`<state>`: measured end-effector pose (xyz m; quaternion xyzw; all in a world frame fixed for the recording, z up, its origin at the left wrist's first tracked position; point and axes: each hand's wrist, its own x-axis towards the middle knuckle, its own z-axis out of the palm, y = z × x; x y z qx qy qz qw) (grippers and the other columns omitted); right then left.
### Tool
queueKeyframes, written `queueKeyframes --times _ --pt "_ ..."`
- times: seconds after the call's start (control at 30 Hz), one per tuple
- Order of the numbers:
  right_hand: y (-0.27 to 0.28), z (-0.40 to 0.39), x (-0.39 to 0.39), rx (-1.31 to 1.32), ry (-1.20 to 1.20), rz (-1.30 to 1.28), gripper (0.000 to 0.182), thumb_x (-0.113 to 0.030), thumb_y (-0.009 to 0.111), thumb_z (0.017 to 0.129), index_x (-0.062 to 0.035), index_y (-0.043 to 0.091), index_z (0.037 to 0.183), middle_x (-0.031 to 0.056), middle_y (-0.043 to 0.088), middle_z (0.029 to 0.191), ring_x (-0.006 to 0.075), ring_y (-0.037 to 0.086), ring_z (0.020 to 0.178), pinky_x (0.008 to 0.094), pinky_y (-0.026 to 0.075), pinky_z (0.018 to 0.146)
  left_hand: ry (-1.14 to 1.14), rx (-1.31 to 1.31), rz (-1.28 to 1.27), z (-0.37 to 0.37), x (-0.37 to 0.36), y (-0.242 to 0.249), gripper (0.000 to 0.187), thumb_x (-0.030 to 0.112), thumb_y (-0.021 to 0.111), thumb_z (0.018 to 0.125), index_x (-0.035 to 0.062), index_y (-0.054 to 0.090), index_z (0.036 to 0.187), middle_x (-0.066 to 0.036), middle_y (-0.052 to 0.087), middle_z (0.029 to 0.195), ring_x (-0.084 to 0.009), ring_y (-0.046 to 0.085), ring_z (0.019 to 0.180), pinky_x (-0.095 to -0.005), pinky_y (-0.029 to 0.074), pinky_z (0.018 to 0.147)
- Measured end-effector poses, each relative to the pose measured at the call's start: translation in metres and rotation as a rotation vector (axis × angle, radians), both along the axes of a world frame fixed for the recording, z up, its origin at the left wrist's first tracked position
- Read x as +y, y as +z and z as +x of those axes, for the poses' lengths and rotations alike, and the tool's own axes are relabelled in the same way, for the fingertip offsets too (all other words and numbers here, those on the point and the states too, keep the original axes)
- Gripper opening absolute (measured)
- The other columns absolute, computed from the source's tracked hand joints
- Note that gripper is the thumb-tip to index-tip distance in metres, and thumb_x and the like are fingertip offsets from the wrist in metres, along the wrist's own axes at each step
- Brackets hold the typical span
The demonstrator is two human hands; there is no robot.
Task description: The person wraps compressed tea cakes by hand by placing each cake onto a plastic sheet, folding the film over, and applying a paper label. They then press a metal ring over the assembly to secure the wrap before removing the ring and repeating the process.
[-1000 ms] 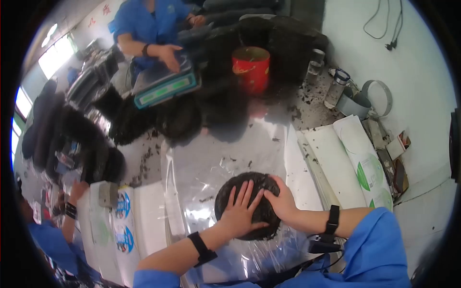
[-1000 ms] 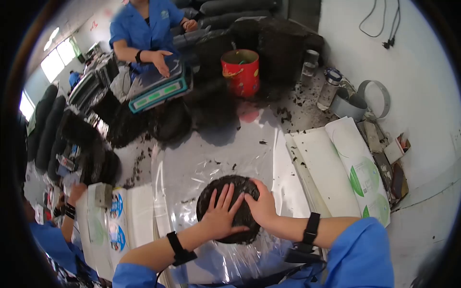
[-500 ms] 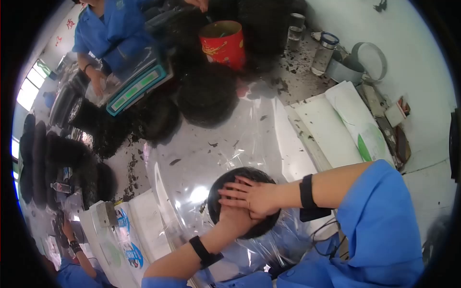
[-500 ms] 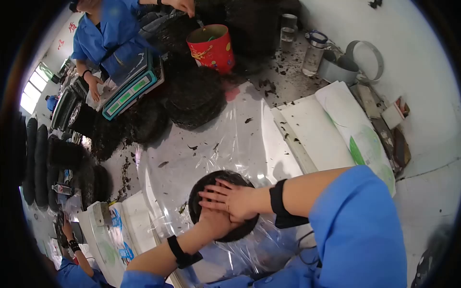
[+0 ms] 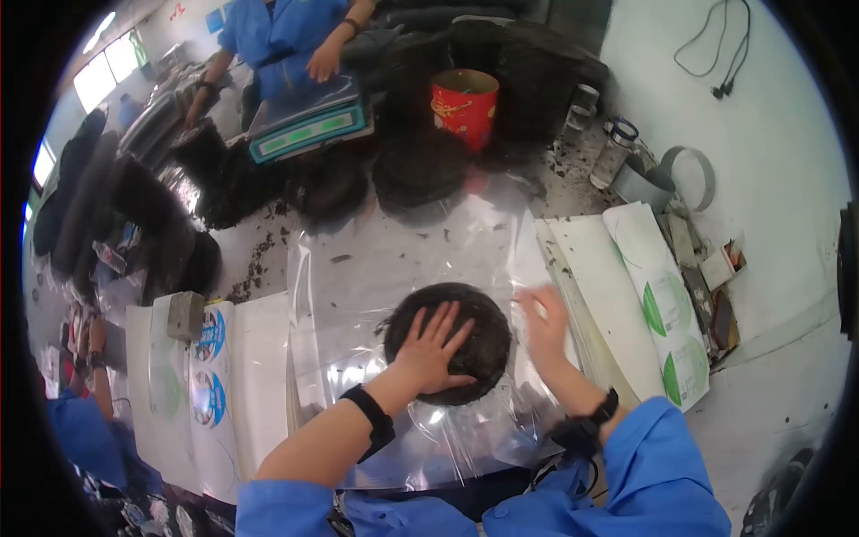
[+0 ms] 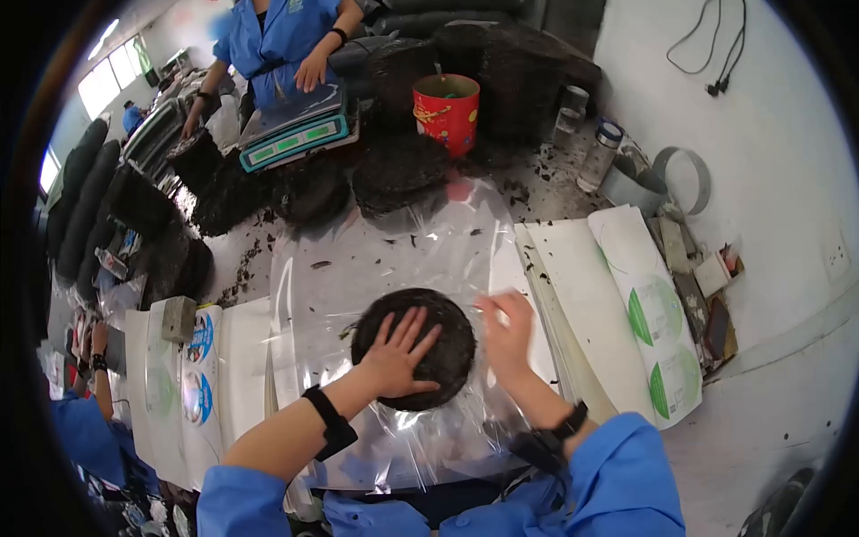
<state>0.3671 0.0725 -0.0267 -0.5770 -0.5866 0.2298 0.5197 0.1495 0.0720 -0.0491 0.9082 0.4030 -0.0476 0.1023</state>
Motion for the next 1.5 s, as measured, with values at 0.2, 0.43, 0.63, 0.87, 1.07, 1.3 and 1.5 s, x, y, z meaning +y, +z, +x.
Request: queueKeyframes --times 0.2,0.43,0.63,0.87,1.07,1.3,1.5 --pt "-0.006 0.057 -0.071 0.153 0.441 -0.921 0.073 -0.002 0.055 0.091 -0.0074 0.013 0.151 0.0102 0.058 0.080 0.0192 0.062 0.076 0.0291 0.051 0.078 0.043 0.074 -0.051 0.010 0.006 -0.001 0.099 0.074 0.042 0.083 0.0126 0.009 0.154 -0.023 0.000 0.158 -0.0346 -0.004 0.148 -0.0548 -0.005 0.115" --pt "-0.003 0.097 -0.041 0.148 0.231 -0.198 0.076 -0.021 0.054 0.097 -0.0058 0.004 0.152 0.0234 0.048 0.134 0.0269 0.052 0.120 0.0372 0.044 0.096 0.045 -0.582 0.116 0.005 -0.022 0.024 0.052 0.027 0.059 0.089 0.0077 0.047 0.136 -0.018 0.048 0.136 -0.0351 0.049 0.122 -0.0449 0.040 0.101" --pt "-0.001 -0.018 -0.073 -0.490 0.239 0.280 0.094 -0.046 0.072 0.080 0.0018 0.025 0.147 0.0230 0.048 0.131 0.0338 0.044 0.128 0.0564 0.018 0.112 -0.448 -0.857 -0.253 0.044 -0.181 0.069 0.041 0.012 0.062 0.082 0.0082 0.057 0.123 -0.011 0.060 0.118 -0.0291 0.063 0.103 -0.0357 0.054 0.085" --pt "0.016 -0.045 -0.048 -0.351 0.743 0.141 0.034 -0.042 0.070 0.080 -0.0082 0.069 0.081 0.0073 0.067 0.076 0.0258 0.065 0.076 0.0400 0.046 0.085 0.551 -0.886 0.008 -0.030 -0.162 -0.048 0.130 0.052 0.081 0.068 -0.0055 -0.005 0.148 -0.038 -0.001 0.151 -0.0499 0.003 0.143 -0.0541 0.015 0.115" --pt "0.006 -0.062 -0.046 -0.796 0.578 -0.083 0.029 -0.034 0.066 0.082 -0.0061 0.071 0.075 0.0137 0.063 0.061 0.0344 0.064 0.063 0.0434 0.049 0.068 0.504 -0.800 0.312 -0.003 -0.055 0.020 0.090 0.026 0.080 0.070 -0.0024 0.032 0.142 -0.025 0.042 0.138 -0.0414 0.040 0.128 -0.0446 0.035 0.106" --pt "-0.013 -0.014 -0.073 -0.225 0.133 0.276 0.080 -0.021 0.072 0.084 -0.0041 0.022 0.144 0.0216 0.027 0.143 0.0263 0.036 0.129 0.0422 0.032 0.105 0.550 -0.444 0.434 0.008 -0.030 0.010 0.021 0.007 0.060 0.073 0.0054 0.053 0.092 -0.010 0.055 0.094 -0.0281 0.053 0.098 -0.0381 0.040 0.094" --pt "0.031 -0.054 -0.002 0.411 0.448 -0.345 0.055 -0.008 0.067 0.080 -0.0037 0.047 0.131 0.0130 0.052 0.124 0.0275 0.047 0.122 0.0469 0.023 0.113 0.552 -0.748 0.060 -0.008 -0.041 0.019 0.090 0.016 0.073 0.069 -0.0017 0.025 0.143 -0.024 0.039 0.137 -0.0392 0.036 0.130 -0.0457 0.026 0.111"
